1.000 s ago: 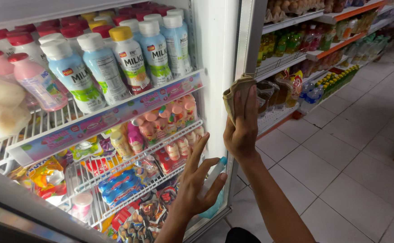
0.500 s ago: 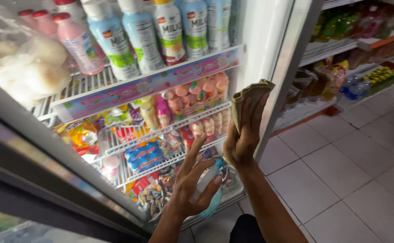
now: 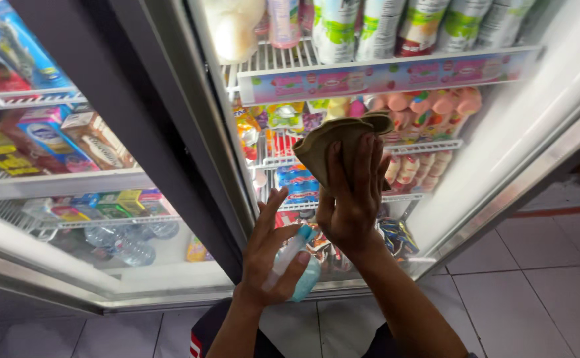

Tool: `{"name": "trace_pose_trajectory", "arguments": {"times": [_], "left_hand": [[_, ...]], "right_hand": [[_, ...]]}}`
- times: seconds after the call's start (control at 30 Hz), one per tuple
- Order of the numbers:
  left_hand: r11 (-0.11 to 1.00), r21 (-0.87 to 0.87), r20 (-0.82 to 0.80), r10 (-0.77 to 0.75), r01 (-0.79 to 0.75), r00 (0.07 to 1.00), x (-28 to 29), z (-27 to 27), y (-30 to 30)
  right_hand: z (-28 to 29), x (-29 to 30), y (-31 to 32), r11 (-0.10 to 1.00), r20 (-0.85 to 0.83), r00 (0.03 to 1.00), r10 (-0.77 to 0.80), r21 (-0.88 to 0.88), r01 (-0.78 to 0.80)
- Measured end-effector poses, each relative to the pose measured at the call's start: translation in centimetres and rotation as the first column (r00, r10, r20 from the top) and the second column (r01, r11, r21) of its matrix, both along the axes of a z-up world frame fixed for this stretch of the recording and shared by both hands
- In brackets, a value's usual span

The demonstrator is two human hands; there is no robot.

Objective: The person wipes the exterior surfaces of a double-door glass-front refrigerator using a spray bottle and a cloth.

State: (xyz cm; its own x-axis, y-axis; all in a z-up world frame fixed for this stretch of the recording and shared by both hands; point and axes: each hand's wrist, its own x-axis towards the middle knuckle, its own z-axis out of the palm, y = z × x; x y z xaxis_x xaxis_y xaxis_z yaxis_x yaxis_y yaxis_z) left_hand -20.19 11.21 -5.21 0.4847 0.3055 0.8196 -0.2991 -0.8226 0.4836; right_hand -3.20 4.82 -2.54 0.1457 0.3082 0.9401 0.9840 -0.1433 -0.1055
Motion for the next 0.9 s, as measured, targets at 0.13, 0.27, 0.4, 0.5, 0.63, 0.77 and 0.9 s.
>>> {"name": "trace_pose_trajectory", "arguments": {"times": [0.13, 0.27, 0.4, 0.5, 0.63, 0.77, 0.9], "left_hand": [[0.995, -0.092, 0.114, 0.046, -0.035, 0.992, -2.7, -1.8, 2.0], [0.992, -0.123, 0.153, 0.029, -0.01, 0.988, -3.7, -3.6, 3.0], [0.998, -0.054, 0.1, 0.025, -0.02, 0.995, -4.1, -4.3, 3.7], [0.999, -0.053, 0.067, 0.006, -0.002, 0.998, -4.8, -4.3, 3.9], [0.997, -0.066, 0.077, -0.042, 0.047, 0.996, -5.2, -4.1, 3.8], [0.991, -0.094, 0.165, -0.078, 0.095, 0.983, -5.1, -4.1, 3.8], [0.997, -0.069, 0.15, 0.029, -0.019, 0.988, -4.7, -4.5, 3.7]], "right_hand": [[0.9, -2.7, 2.6, 0.998, 0.099, 0.994, 0.049, -0.052, -0.044], [-0.1, -4.7, 4.5, 0.996, 0.229, 0.973, 0.038, -0.092, -0.017], [-2.5, -3.8, 4.1, 0.985, 0.312, 0.945, 0.102, -0.162, -0.053], [-4.2, -2.2, 2.7, 0.988, 0.35, 0.934, 0.072, -0.152, -0.019], [-4.8, -1.7, 1.3, 0.982, 0.123, 0.975, 0.185, -0.069, -0.177], [-3.5, -4.4, 2.2, 0.983, 0.062, 0.982, 0.18, -0.031, -0.178], [-2.0, -5.4, 4.3, 0.963, 0.178, 0.971, 0.157, -0.246, -0.111]]}}
